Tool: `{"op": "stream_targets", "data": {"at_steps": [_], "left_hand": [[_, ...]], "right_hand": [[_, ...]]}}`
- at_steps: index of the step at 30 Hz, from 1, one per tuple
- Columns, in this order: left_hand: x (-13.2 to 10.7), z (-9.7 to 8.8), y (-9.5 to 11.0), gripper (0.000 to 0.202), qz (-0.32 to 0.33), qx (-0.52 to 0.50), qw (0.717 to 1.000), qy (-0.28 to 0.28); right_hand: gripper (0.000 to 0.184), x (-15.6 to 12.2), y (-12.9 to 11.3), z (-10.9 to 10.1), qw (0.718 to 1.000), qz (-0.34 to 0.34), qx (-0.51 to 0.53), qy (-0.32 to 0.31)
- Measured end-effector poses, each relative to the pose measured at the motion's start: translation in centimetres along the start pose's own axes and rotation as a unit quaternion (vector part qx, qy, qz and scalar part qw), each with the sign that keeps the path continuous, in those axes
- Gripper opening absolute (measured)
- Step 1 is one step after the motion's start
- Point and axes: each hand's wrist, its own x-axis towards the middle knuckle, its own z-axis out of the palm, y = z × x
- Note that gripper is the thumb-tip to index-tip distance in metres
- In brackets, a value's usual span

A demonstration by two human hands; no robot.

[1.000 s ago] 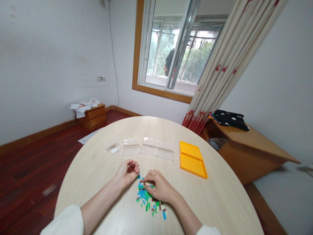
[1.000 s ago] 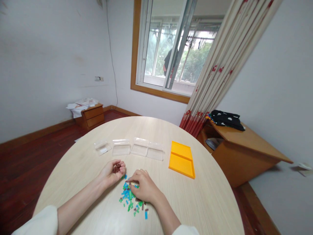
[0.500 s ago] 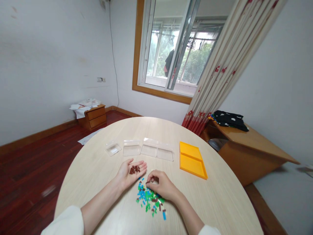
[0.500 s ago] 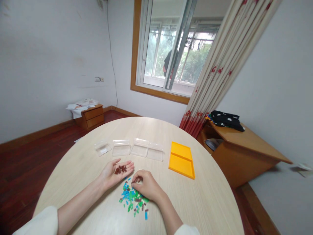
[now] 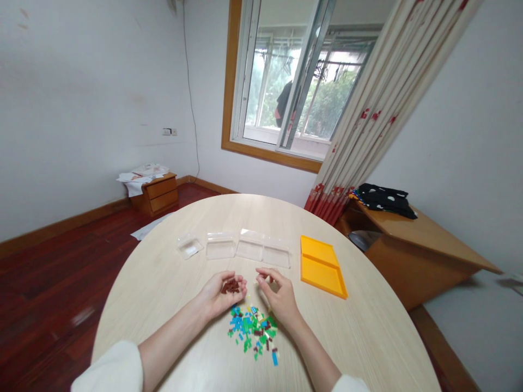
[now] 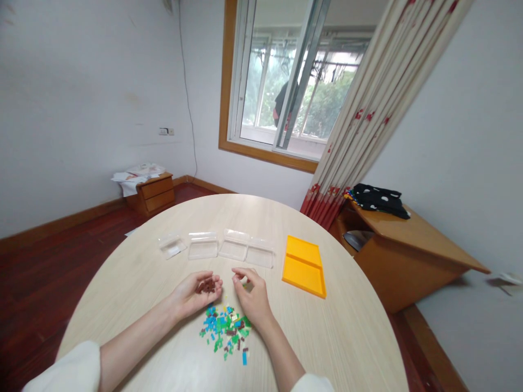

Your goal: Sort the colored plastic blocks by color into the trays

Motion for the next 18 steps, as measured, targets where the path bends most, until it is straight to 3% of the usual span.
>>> {"op": "stream_targets", "data": {"at_steps": [3,10,18], "left_hand": [[-0.2,0.1,0.6,0.022,0.025,-0.021,0.999,-0.001],[-0.4,0.0,1.4,0.027,0.039,-0.046,0.998,-0.015],[-0.2,-0.1,1.2,0.019,0.038,-0.057,0.998,-0.005]], "right_hand": [[0.013,-0.1,0.3,0.2,1.0,0.001,-0.022,-0.022],[0.017,-1.1,-0.1,2.0,0.973,-0.042,-0.104,-0.202],[0.015,-1.3,0.4,2.5,0.962,-0.033,-0.147,-0.229]]}}
